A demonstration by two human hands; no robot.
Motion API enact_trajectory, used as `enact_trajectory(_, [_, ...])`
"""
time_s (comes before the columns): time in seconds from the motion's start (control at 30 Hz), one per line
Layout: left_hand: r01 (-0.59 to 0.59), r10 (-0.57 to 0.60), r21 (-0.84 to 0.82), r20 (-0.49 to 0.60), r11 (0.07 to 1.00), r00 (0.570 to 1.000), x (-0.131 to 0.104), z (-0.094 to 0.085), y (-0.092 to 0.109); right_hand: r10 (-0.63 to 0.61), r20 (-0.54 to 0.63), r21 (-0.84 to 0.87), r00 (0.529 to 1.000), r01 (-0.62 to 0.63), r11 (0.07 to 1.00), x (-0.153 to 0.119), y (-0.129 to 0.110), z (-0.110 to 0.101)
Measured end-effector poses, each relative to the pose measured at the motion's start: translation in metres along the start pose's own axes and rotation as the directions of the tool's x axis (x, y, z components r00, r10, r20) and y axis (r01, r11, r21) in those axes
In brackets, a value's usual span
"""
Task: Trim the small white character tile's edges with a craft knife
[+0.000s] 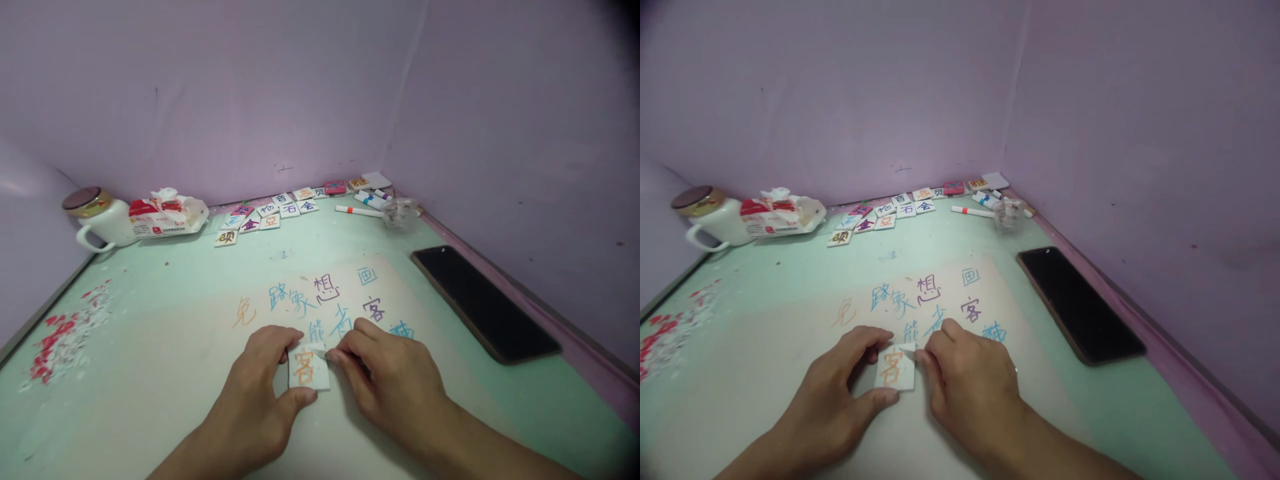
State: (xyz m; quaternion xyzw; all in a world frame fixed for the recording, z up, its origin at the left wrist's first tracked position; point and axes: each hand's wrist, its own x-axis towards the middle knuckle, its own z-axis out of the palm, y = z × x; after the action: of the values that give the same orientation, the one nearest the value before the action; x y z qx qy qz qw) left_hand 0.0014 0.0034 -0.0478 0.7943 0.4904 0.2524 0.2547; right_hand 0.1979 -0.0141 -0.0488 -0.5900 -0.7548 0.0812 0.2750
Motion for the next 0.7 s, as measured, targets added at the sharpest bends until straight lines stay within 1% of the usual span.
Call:
enact_trajectory(0.13, [0.005, -0.005, -0.001, -0.004, 1.000, 1.000, 0.0005, -0.0009, 0.0008, 0.049, 0.029, 0.053, 0.998, -0.051, 0.997, 0.0000, -0.0001, -0.0018])
enact_trajectory(0.23, [0.012, -0.012, 0.000, 0.011, 1.000, 1.000, 0.0004, -0.0016, 0.0021, 0.112, 0.056, 0.169, 0.992, -0.120, 0.978, 0.0020, 0.0002, -0.0042])
enact_trajectory(0.37, [0.017, -0.017, -0.004, 0.023, 1.000, 1.000, 0.0002, -0.0016, 0.0021, 0.193, 0.053, 0.288, 0.980, -0.200, 0.937, 0.0060, 0.0018, -0.0059])
enact_trajectory(0.57, [0.000, -0.001, 0.010, 0.060, 1.000, 0.998, -0.0015, -0.0018, -0.0010, 0.181, 0.026, 0.298, 0.983, -0.180, 0.937, 0.0074, 0.0055, -0.0061])
enact_trajectory(0.7, [-0.092, 0.090, 0.025, 0.091, 0.995, 0.992, -0.0038, -0.0047, -0.0045, 0.159, 0.012, 0.276, 0.987, -0.156, 0.948, 0.0070, 0.0090, -0.0074])
